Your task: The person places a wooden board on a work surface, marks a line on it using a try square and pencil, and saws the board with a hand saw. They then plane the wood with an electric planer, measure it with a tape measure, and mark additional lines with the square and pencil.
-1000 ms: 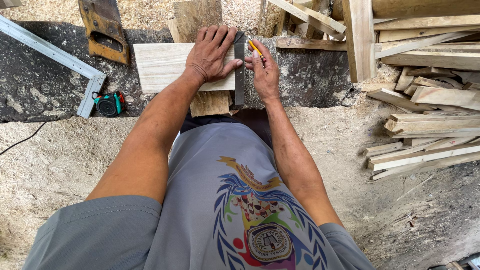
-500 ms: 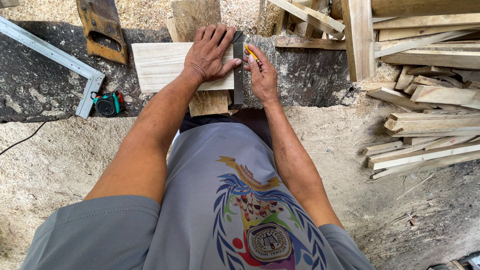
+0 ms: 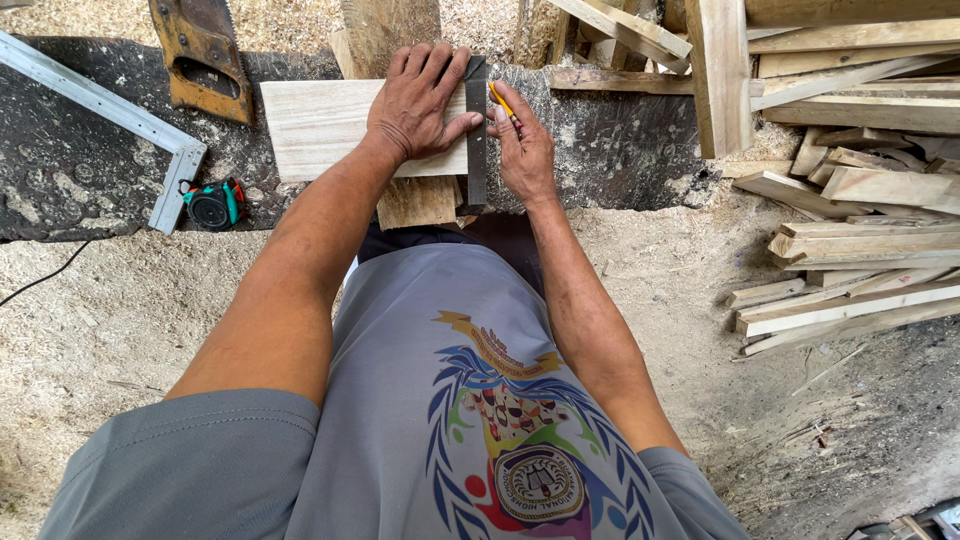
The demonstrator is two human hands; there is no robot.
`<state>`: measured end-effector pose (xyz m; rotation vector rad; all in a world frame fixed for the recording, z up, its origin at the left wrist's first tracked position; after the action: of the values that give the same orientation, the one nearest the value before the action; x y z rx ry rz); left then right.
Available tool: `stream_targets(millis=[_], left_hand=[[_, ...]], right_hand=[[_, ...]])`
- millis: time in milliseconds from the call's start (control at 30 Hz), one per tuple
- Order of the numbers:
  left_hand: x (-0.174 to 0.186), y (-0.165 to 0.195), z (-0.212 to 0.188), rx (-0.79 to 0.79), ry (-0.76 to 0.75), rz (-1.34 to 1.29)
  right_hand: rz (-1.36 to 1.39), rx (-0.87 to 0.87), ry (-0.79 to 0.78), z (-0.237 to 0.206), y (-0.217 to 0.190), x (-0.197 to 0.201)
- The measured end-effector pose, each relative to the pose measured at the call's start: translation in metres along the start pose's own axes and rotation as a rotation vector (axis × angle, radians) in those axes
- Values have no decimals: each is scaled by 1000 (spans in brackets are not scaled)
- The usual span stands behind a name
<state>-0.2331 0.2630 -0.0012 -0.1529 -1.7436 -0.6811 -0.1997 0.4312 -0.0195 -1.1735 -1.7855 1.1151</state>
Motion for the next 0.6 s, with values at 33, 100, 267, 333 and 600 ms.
stream_targets(millis=[33, 100, 267, 333, 600], left_hand=[[0, 0, 0, 0, 5, 7], [0, 0, 0, 2, 16, 23], [-3, 0, 0, 2, 1, 28], [-3, 0, 1, -1, 4, 30], [-3, 1, -2, -14, 11, 7]], right_hand=[[9, 6, 0, 0, 0, 0], [28, 17, -1, -1, 0, -1], [0, 17, -1, -2, 0, -1], [-2, 12, -6, -1, 0, -1], [-18, 4, -51, -9, -2, 0]])
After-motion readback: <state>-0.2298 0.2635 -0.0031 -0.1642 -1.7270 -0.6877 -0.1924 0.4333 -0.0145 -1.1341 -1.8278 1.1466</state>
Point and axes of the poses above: each hand's wrist, its own z-axis towards the middle knuckle, its own x-axis out of the back of the hand, y = z × x, the point moved 8 cm from there along z, towards the middle knuckle, and after that the axes turned 9 degrees about -y, right-handed, at the moved point
